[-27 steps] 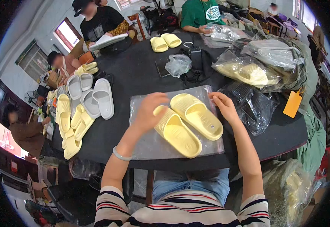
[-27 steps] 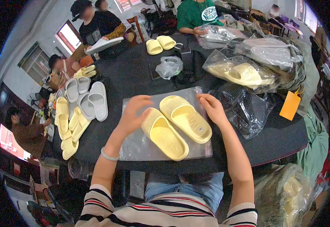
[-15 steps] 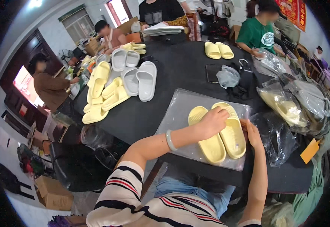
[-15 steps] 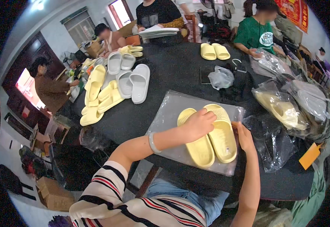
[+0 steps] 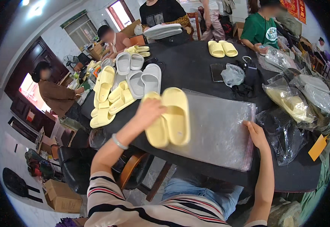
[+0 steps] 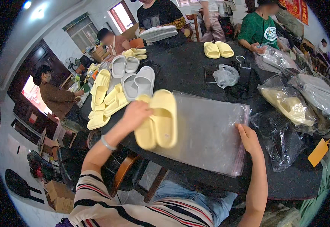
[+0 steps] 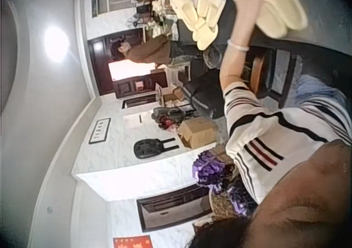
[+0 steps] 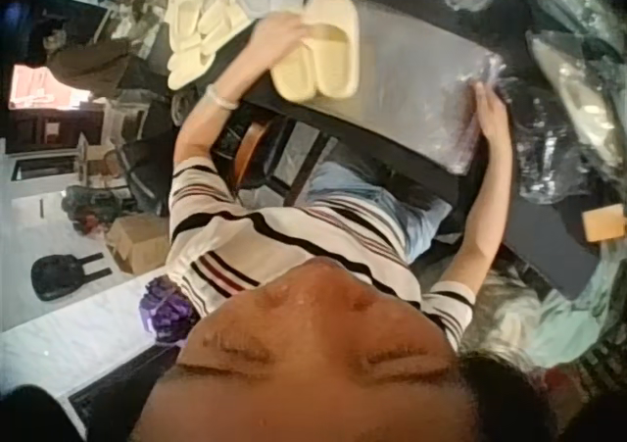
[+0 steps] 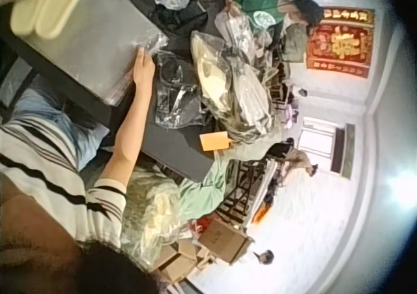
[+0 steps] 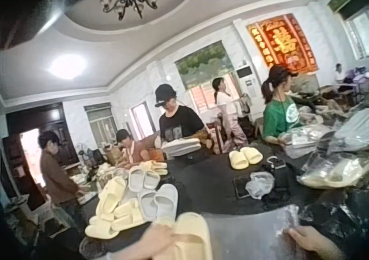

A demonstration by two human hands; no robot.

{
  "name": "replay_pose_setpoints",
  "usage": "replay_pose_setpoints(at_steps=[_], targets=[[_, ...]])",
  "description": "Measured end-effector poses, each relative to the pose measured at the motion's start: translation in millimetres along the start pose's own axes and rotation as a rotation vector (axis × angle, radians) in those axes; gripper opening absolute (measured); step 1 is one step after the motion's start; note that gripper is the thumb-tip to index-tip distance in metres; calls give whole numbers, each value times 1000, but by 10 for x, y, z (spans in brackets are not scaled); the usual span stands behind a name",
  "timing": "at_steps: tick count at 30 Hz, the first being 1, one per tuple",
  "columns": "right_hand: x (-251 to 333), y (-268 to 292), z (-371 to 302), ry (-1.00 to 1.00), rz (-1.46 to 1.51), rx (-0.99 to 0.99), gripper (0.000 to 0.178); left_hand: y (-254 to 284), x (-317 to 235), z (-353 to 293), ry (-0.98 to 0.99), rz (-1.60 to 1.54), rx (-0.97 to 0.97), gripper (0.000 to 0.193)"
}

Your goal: The person places pairs of yellow, black, and white plastic slippers into clear plastic bags at a table. They handle the slippers one pair at a time, arranging them inside the bags and stacking the packaged items.

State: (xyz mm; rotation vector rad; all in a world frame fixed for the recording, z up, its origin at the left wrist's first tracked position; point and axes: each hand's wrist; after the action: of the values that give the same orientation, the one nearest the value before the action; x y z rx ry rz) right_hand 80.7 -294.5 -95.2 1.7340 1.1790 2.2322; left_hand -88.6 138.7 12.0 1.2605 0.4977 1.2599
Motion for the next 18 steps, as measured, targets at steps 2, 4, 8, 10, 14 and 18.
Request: replay_pose_setpoints(at_steps=[2, 4, 8, 10, 14, 18], targets=[[15, 17, 1, -4, 14, 2, 43, -5, 554, -317, 79, 87, -4, 18], [26, 11, 14, -1, 35, 3, 41, 68, 1086, -563, 214, 241, 73, 23], [-10, -14, 23, -7, 31, 3, 40, -13, 1829, -1160, 516, 240, 160, 44], [-13, -26, 25, 15, -19, -9, 38, -202, 1843, -1303, 661, 172, 118, 49], [16, -68, 28, 92, -93, -41, 34, -635, 1568, -1425, 870, -134, -7, 53], [1, -48, 5, 119, -119, -52, 31, -1077, 1213, -1314, 1024, -194, -184, 68]])
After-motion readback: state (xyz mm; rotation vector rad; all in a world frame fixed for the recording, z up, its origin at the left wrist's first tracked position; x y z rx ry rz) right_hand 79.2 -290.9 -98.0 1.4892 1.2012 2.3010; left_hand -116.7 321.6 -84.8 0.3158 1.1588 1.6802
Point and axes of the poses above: each hand's wrist, its own z-axis towards the middle knuckle, its own y-axis out of the back of the hand, x = y × z, and after that the axes turned 7 degrees about -z, right-handed
